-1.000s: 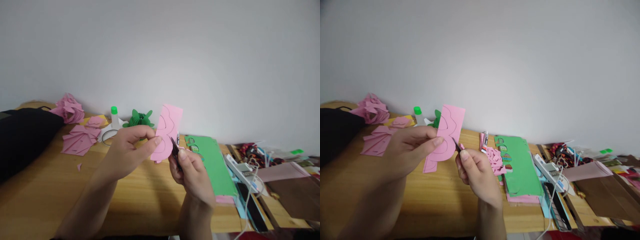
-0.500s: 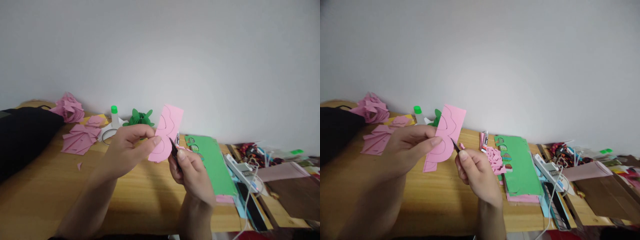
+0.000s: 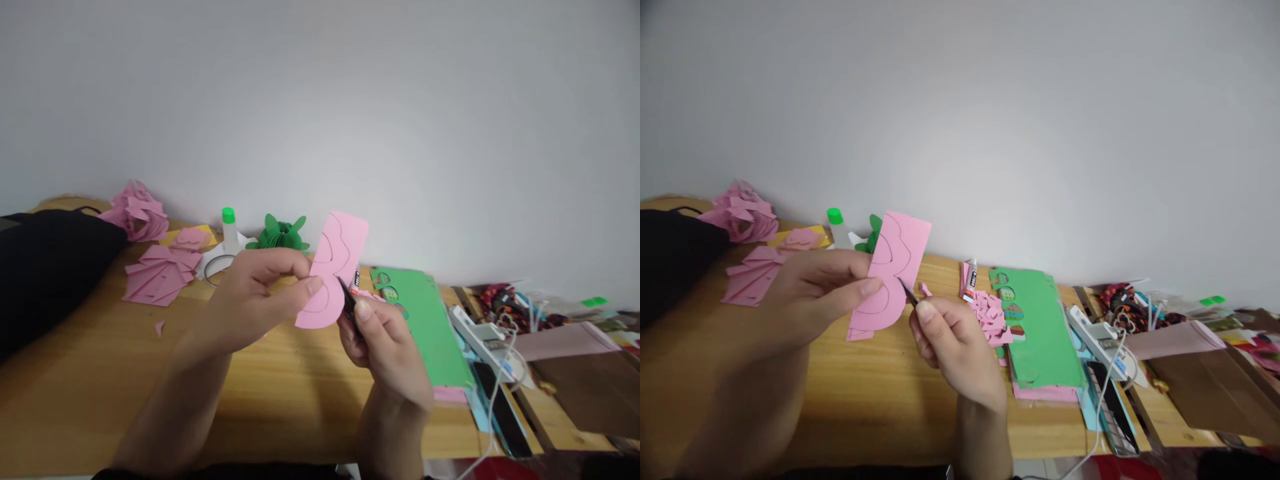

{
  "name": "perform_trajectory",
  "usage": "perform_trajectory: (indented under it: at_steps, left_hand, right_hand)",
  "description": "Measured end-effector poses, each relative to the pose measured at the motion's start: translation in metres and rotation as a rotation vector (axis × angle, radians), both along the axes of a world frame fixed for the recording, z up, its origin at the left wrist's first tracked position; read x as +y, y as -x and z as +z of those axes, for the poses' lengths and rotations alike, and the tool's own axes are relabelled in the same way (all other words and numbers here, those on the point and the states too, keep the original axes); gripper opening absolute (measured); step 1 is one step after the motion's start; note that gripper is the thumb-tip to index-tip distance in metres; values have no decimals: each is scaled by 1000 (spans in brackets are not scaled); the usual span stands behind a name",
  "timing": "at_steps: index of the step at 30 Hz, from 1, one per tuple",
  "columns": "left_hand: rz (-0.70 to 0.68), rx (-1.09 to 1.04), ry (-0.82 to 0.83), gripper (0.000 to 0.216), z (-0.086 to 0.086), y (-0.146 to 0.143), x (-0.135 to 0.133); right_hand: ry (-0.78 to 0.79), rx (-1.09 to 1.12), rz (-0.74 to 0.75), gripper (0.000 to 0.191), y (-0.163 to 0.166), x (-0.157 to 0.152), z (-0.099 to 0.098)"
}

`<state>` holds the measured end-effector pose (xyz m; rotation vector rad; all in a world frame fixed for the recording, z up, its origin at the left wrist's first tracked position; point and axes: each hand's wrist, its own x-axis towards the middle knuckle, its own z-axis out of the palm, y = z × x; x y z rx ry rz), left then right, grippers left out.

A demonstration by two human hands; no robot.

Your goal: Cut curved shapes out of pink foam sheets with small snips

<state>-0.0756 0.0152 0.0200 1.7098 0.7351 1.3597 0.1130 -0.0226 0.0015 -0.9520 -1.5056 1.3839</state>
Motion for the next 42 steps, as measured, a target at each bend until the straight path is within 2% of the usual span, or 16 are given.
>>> perform_trajectory:
  at_steps: [6,12,15,23,30,42]
  left_hand:
    - [-21,-20,-5,27,3,1,-1]
    - [-95,-69,55,30,-2,3,-1]
    - [-97,-89,28,32,-2,2,1]
    - [-107,-68,20,25,3,3,0]
    - [-137,-102,114,28,-1,3,0]
    - [-198,-153,152,30,4,4,-1]
  right_hand:
    - [-39,4,10,48,0,0,3]
    - [-23,26,25,46,0,-1,1]
    - [-12,59,51,46,0,-1,0]
    - [-17,88,76,46,1,-1,0]
    - [-31,22,64,47,1,-2,2]
    - [-114,-80,88,49,0,-3,12]
